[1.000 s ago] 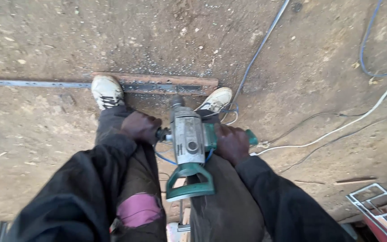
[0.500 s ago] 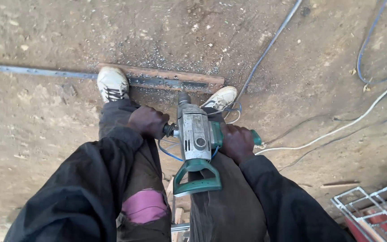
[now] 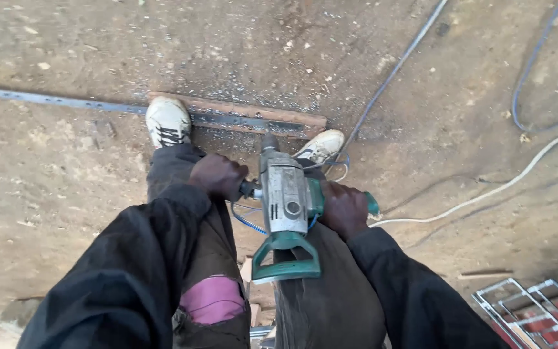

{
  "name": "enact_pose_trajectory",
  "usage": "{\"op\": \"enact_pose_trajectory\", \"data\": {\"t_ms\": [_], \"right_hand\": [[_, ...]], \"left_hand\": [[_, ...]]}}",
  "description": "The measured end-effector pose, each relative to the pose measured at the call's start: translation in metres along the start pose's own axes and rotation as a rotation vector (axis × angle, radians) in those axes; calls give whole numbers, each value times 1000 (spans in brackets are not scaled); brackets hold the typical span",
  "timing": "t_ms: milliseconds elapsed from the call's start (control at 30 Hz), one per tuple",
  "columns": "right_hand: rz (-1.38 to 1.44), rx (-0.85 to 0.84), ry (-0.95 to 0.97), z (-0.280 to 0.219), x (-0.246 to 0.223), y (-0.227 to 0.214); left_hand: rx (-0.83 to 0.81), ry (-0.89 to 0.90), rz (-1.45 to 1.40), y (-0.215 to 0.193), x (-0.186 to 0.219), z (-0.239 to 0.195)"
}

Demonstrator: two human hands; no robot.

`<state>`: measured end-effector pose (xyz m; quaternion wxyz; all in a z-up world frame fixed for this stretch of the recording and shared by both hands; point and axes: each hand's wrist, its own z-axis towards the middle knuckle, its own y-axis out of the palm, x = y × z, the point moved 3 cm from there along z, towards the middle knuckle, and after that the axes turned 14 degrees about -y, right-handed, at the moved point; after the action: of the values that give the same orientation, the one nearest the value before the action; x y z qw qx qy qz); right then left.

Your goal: Drilling holes into a metal bar using a handheld power drill.

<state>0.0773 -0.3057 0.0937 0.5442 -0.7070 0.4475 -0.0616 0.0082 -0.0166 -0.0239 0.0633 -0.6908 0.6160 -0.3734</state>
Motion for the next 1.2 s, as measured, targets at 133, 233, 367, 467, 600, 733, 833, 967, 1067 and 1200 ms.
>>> {"op": "enact_pose_trajectory", "data": {"t_ms": [133,233,367,467,600,733,833,967,1067,1200], "right_hand": [[28,-38,16,-3,4,0],[55,-17,6,-1,1,2],[49,-9,3,1,-2,-2],[69,-11,23,4,-7,5],[48,3,12,-2,1,6],[2,15,-6,4,-1,-6],[9,5,-23,5,-1,-2],[15,-20,-16,2,2,0],[33,-18,-16,-5,5,-1],[87,12,-17,2,5,-3]], "left_hand": [[47,42,36,1,4,8],[52,34,50,-3,0,3],[45,6,31,6,0,2],[95,28,13,-3,-5,-4],[122,6,39,-4,5,1],[138,16,4,-4,5,0],[117,7,6,4,-1,-4],[102,10,-41,-1,2,1],[100,19,-57,0,7,3],[86,-22,-14,-1,5,0]]}}
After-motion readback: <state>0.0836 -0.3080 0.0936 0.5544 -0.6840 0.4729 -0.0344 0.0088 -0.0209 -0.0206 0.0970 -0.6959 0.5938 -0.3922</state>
